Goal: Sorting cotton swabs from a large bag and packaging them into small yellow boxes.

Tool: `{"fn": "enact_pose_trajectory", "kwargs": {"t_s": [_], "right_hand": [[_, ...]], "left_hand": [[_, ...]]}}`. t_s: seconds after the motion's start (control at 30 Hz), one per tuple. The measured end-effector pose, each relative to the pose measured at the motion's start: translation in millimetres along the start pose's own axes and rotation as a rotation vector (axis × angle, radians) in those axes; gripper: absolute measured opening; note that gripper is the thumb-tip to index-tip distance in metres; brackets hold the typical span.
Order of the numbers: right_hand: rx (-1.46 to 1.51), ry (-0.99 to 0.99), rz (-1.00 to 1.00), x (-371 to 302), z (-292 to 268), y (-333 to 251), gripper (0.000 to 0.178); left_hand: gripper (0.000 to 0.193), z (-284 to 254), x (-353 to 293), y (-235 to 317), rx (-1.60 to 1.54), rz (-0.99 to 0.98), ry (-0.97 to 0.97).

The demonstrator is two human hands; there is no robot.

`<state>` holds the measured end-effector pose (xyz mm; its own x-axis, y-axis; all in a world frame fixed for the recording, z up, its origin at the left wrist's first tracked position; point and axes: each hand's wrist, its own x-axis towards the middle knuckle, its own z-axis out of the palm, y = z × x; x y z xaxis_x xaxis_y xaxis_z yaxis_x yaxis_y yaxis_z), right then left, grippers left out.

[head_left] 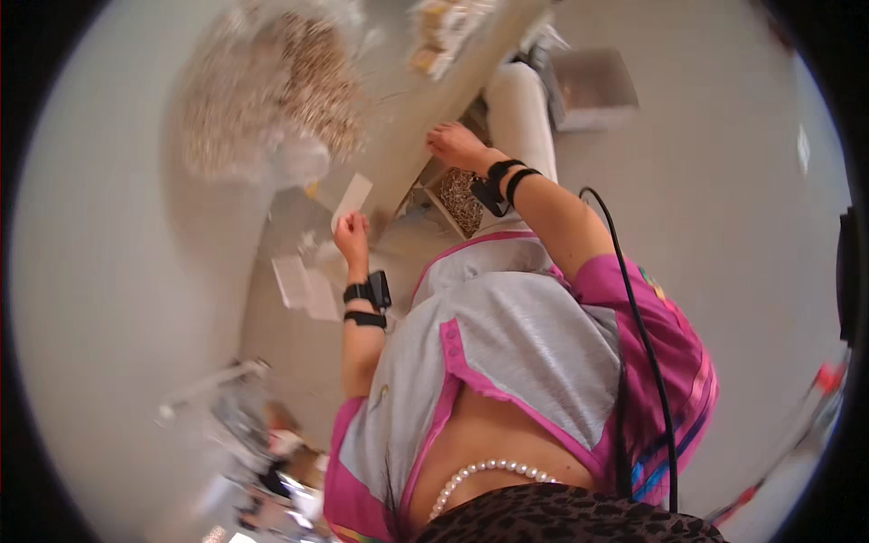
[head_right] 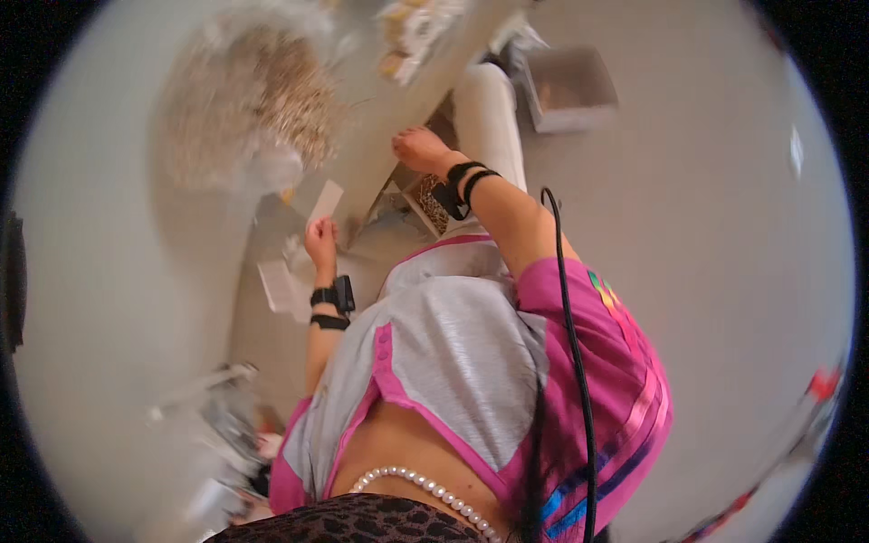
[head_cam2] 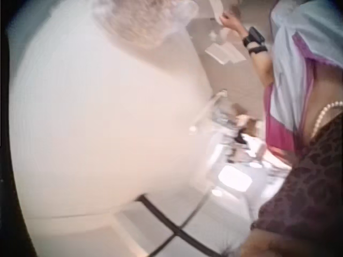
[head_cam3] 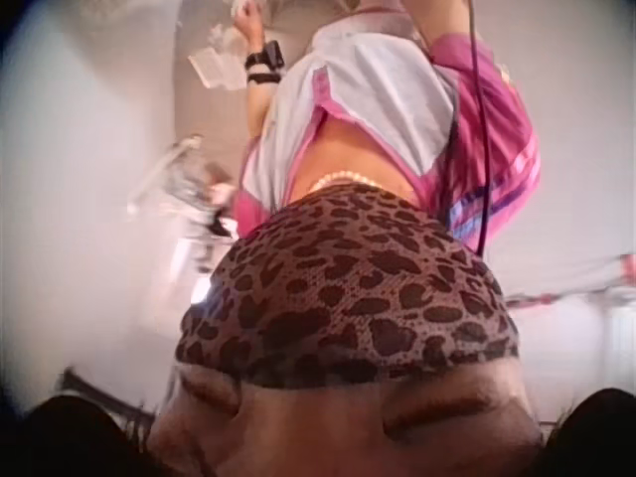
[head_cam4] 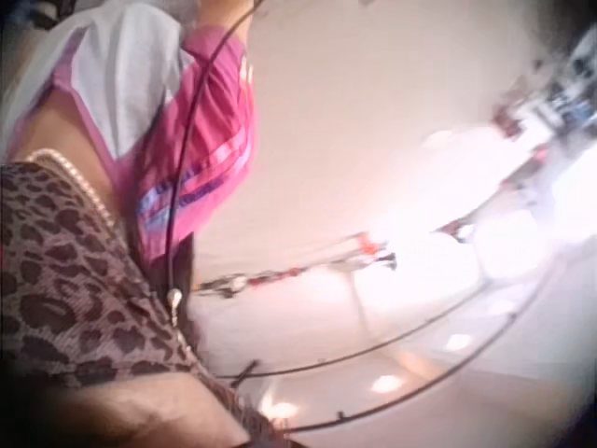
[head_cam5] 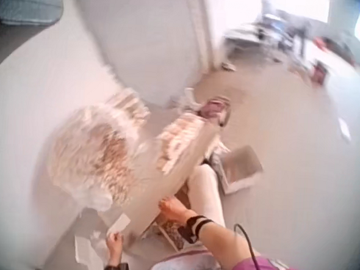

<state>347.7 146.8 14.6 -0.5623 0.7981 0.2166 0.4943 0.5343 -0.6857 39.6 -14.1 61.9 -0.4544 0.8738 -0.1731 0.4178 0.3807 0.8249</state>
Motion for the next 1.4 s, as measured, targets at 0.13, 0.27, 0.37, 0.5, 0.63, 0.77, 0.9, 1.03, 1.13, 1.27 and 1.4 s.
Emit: {"fn": "enact_pose_trajectory", "kwargs": {"t_s": [0.13,0.27,0.37,0.5,0.63,0.77,0.9,1.03,1.13,1.27,1.4], "right_hand": [[-0.132,-0.087,0.023,10,30,-14,0.019],[-0.380,-0.116,0.040,11,53,-17,0.022],[-0.353,-0.153,0.087,18,62,-21,0.023],[-0.333,-0.198,0.055,21,63,-13,0.022],[-0.344,-0.204,0.057,17,61,-10,0.021],[-0.327,-0.222,0.059,16,57,-21,0.021],[-0.395,-0.287,0.010,18,55,-9,0.020],[-0.316,-0.267,0.090,17,48,-26,0.021],[-0.298,-0.258,0.071,17,44,-26,0.019],[-0.268,-0.161,0.015,16,42,-29,0.018],[-0.281,-0.179,0.036,19,42,-33,0.018]], "left_hand": [[0.016,-3,16,-16,0.173,0.174,0.360],[0.013,3,19,-36,0.221,0.177,0.533],[0.014,-5,32,-45,0.259,0.069,0.619],[0.023,-10,63,-55,0.417,-0.033,0.748],[0.026,-14,86,-39,0.456,0.122,0.653],[0.023,0,98,-20,0.285,0.203,0.604],[0.020,18,113,8,0.294,0.296,0.583],[0.020,32,118,35,0.179,0.380,0.307],[0.023,34,132,30,0.330,0.255,0.249],[0.031,9,161,2,0.493,0.427,0.352],[0.036,-26,180,0,0.613,0.533,0.269]]}}
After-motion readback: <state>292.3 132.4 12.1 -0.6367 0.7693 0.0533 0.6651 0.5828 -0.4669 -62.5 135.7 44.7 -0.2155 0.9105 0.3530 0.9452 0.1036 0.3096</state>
